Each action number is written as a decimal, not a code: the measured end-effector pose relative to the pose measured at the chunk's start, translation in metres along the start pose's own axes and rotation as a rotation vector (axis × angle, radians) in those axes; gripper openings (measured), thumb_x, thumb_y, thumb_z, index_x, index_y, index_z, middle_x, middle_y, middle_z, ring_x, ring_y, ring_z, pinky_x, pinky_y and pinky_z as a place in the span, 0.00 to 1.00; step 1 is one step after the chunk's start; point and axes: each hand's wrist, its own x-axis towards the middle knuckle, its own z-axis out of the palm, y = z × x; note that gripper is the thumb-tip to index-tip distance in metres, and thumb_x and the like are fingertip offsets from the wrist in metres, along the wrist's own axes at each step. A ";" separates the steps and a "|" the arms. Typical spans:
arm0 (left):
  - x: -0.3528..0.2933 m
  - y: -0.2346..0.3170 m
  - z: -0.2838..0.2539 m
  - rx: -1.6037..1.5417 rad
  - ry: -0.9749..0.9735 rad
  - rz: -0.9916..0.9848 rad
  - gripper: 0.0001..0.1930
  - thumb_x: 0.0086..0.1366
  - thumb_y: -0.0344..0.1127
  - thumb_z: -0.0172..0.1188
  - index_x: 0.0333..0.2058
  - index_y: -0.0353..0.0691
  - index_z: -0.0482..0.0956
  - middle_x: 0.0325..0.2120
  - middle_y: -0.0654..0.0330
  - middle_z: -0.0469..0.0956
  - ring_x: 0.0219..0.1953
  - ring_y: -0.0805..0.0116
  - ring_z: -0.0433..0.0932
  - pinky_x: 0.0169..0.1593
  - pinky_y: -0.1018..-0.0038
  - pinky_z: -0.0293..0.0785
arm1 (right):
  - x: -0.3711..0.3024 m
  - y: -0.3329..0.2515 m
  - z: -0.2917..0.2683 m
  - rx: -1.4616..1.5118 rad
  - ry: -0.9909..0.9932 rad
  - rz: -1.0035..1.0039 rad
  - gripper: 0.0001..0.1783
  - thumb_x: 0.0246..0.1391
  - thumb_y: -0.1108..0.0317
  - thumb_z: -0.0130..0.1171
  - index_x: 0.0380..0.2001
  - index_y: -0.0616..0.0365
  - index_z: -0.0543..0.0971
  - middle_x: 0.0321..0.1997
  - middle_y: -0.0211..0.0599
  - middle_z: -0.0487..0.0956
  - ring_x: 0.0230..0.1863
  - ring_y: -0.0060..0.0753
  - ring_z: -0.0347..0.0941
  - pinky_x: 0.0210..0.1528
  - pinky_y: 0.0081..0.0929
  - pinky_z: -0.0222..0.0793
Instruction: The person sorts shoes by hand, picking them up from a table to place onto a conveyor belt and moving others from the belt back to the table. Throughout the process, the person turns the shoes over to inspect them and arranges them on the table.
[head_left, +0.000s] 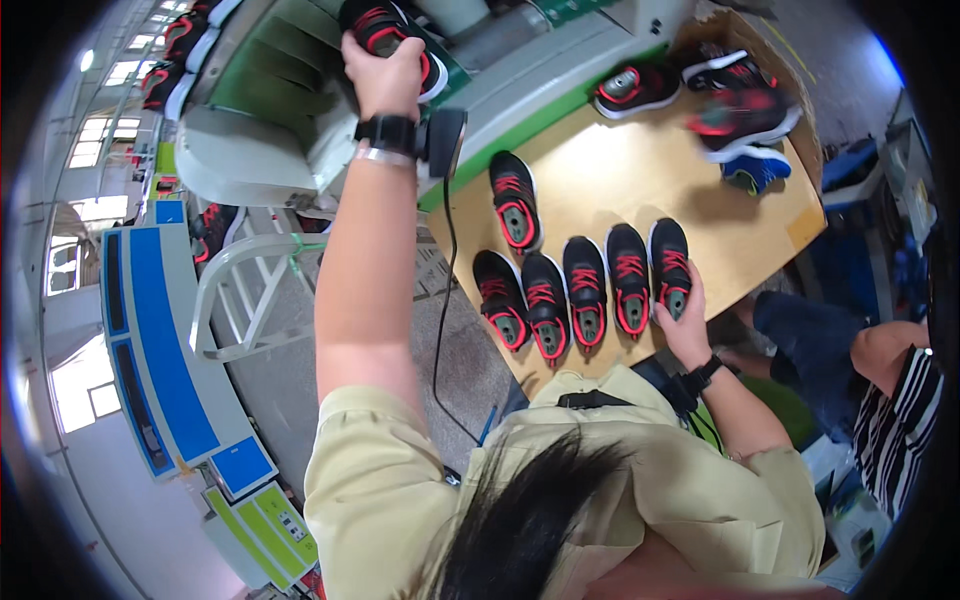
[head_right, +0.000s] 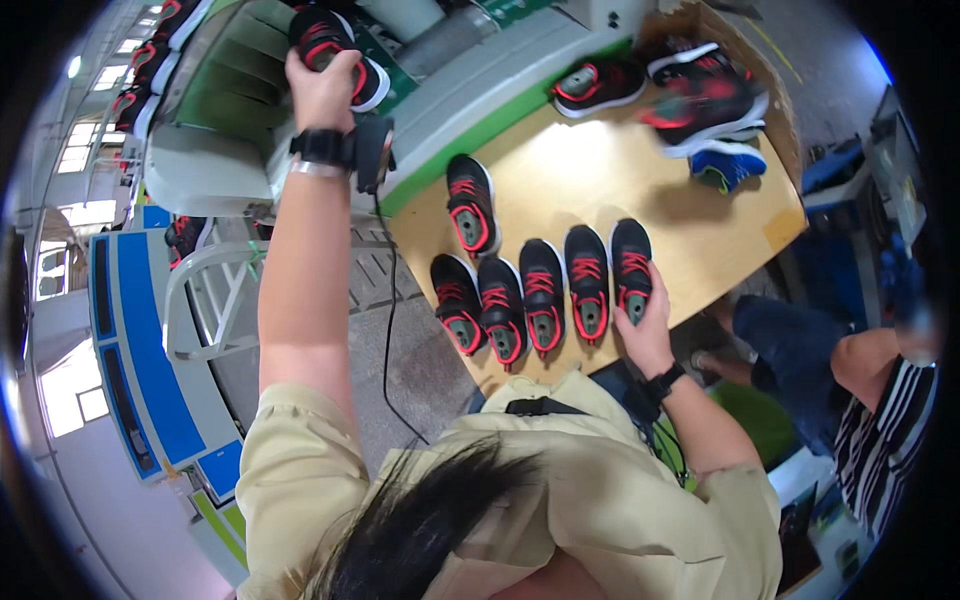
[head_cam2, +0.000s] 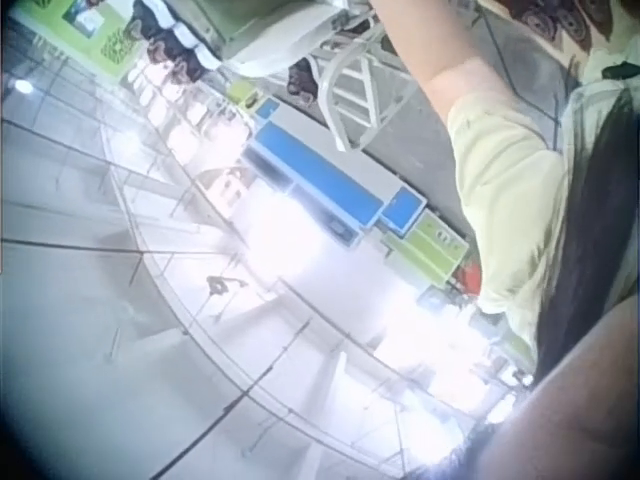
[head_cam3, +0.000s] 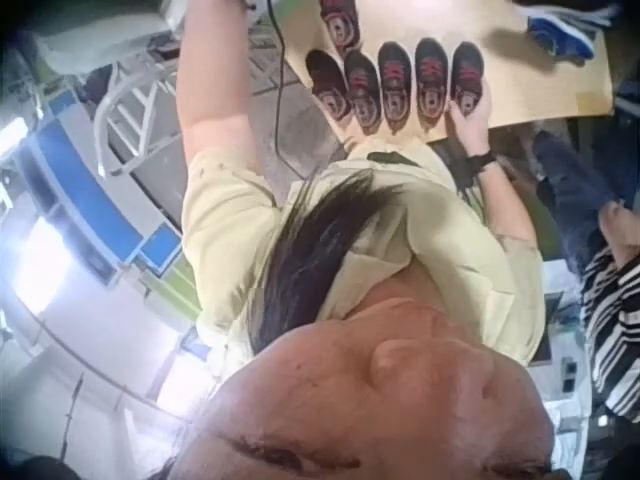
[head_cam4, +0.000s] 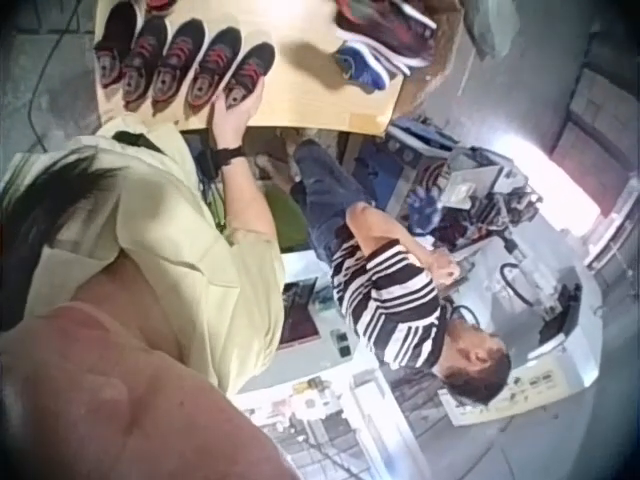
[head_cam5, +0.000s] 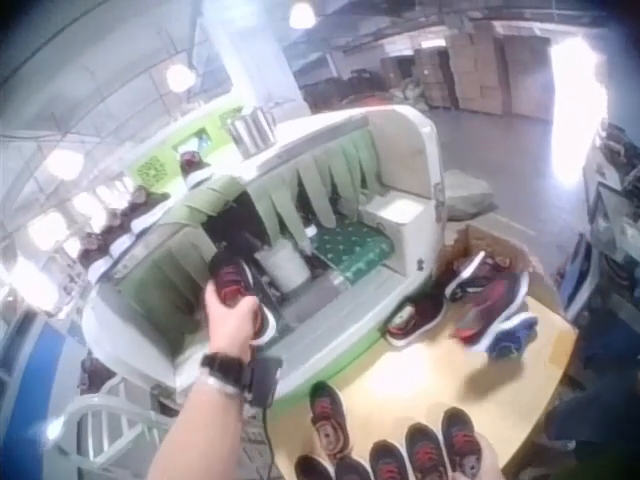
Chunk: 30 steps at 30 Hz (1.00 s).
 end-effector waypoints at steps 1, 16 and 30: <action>0.023 -0.016 -0.003 0.232 0.065 0.013 0.49 0.47 0.33 0.70 0.66 0.29 0.53 0.49 0.43 0.74 0.53 0.49 0.74 0.59 0.64 0.69 | 0.001 -0.007 -0.004 0.111 -0.015 0.042 0.46 0.49 0.74 0.64 0.69 0.61 0.54 0.64 0.53 0.65 0.65 0.49 0.62 0.69 0.37 0.56; -0.258 -0.060 -0.039 0.608 -0.646 0.126 0.39 0.60 0.42 0.65 0.68 0.46 0.58 0.71 0.37 0.40 0.72 0.33 0.43 0.70 0.47 0.45 | 0.327 -0.266 -0.026 0.086 0.173 -0.770 0.36 0.55 0.61 0.64 0.65 0.54 0.63 0.64 0.55 0.70 0.67 0.50 0.65 0.66 0.37 0.63; -0.322 -0.114 -0.059 1.056 -0.631 0.172 0.31 0.66 0.48 0.54 0.66 0.48 0.64 0.68 0.52 0.60 0.71 0.46 0.53 0.66 0.41 0.47 | 0.261 -0.036 -0.017 -0.769 0.188 -0.499 0.23 0.59 0.49 0.57 0.45 0.57 0.76 0.50 0.44 0.75 0.58 0.50 0.66 0.68 0.55 0.48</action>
